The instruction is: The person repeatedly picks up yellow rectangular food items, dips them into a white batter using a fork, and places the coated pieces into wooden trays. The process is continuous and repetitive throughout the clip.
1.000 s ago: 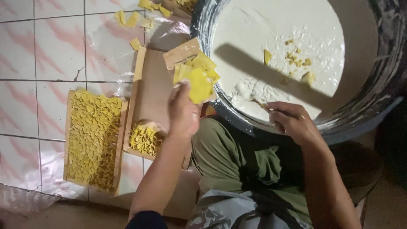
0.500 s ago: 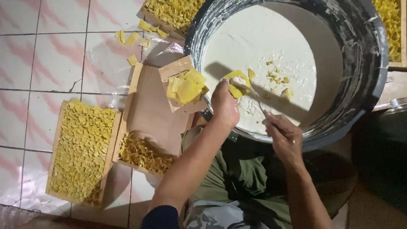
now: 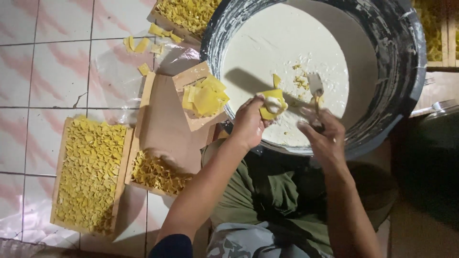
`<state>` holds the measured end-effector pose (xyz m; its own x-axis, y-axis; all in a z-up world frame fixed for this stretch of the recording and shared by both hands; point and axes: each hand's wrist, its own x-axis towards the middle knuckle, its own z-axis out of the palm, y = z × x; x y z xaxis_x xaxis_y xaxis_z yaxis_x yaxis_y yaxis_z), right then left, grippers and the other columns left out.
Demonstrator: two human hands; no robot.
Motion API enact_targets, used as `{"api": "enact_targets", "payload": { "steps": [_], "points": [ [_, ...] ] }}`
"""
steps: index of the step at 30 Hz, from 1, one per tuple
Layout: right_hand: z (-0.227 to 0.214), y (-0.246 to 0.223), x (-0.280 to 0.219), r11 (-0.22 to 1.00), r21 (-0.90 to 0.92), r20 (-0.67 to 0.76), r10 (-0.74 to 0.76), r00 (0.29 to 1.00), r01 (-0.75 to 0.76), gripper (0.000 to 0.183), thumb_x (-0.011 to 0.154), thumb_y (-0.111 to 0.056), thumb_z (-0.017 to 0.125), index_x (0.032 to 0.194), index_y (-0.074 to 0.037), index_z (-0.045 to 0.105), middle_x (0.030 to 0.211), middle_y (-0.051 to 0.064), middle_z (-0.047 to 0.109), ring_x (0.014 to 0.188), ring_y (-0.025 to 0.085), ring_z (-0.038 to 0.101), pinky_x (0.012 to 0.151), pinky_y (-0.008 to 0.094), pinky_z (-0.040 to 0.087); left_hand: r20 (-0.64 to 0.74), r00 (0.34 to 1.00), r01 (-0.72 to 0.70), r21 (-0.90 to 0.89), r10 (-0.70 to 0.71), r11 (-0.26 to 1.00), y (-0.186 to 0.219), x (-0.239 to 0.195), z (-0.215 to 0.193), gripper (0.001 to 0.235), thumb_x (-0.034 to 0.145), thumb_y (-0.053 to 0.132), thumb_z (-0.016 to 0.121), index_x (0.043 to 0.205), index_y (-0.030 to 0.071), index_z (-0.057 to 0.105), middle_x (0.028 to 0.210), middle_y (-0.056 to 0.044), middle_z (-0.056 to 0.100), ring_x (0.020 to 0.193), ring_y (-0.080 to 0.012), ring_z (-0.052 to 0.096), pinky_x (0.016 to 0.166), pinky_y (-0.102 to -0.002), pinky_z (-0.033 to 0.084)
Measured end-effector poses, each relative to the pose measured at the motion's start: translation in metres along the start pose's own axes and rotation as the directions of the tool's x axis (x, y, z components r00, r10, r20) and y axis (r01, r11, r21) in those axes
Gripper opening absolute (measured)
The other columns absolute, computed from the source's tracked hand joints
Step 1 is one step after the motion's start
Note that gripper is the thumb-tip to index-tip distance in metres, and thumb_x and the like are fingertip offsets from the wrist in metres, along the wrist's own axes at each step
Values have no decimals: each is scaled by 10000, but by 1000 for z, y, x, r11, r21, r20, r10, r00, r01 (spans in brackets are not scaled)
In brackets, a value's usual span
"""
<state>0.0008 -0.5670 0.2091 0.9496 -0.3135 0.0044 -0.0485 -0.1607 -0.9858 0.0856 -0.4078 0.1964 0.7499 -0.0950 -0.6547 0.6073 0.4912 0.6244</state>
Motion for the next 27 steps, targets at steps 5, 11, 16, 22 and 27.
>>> {"api": "enact_targets", "payload": {
  "steps": [5, 11, 16, 22, 27],
  "points": [
    [21, -16, 6, 957, 289, 58, -4, 998, -14, 216, 883, 41, 793, 1096, 4, 777, 915, 66, 483, 824, 111, 516, 703, 285, 468, 172, 977, 103, 137, -126, 985, -23, 16, -20, 275, 963, 283, 661, 1131, 66, 654, 1011, -167, 706, 852, -246, 719, 633, -320, 603],
    [14, -11, 6, 930, 367, 28, -32, 999, 20, 195, 867, 50, 788, 1041, 36, 701, 558, 89, 550, 439, 83, 488, 466, 211, 416, 434, 889, 60, 213, -150, 975, 0, -16, -34, 267, 1013, 321, 660, 1109, 73, 675, 1007, -111, 703, 854, -194, 735, 719, -313, 615],
    [4, 31, 7, 939, 326, -19, -113, 993, 114, 265, 886, 39, 783, 1127, 86, 685, 595, 119, 581, 430, 95, 523, 451, 216, 431, 511, 852, -329, 349, 116, 877, 2, -24, -39, 563, 926, 252, 802, 1334, -68, 584, 1130, -256, 701, 1045, -269, 697, 861, -404, 604],
    [9, 44, 7, 929, 262, -43, -259, 965, 261, 153, 913, 87, 756, 1061, 82, 715, 784, 176, 654, 489, 128, 567, 476, 276, 484, 617, 621, -784, 506, 484, 360, 1, -22, -33, 169, 928, 213, 774, 1034, 82, 772, 955, -136, 771, 940, -256, 742, 787, -359, 606],
    [12, 33, 6, 920, 176, -32, -350, 936, 350, 174, 865, 151, 788, 1019, 85, 740, 804, 212, 651, 488, 184, 601, 454, 303, 489, 722, 419, -862, 506, 551, -7, -11, -7, -35, 72, 913, 204, 764, 944, 148, 795, 887, -67, 731, 869, -277, 728, 795, -382, 591]
  ]
}}
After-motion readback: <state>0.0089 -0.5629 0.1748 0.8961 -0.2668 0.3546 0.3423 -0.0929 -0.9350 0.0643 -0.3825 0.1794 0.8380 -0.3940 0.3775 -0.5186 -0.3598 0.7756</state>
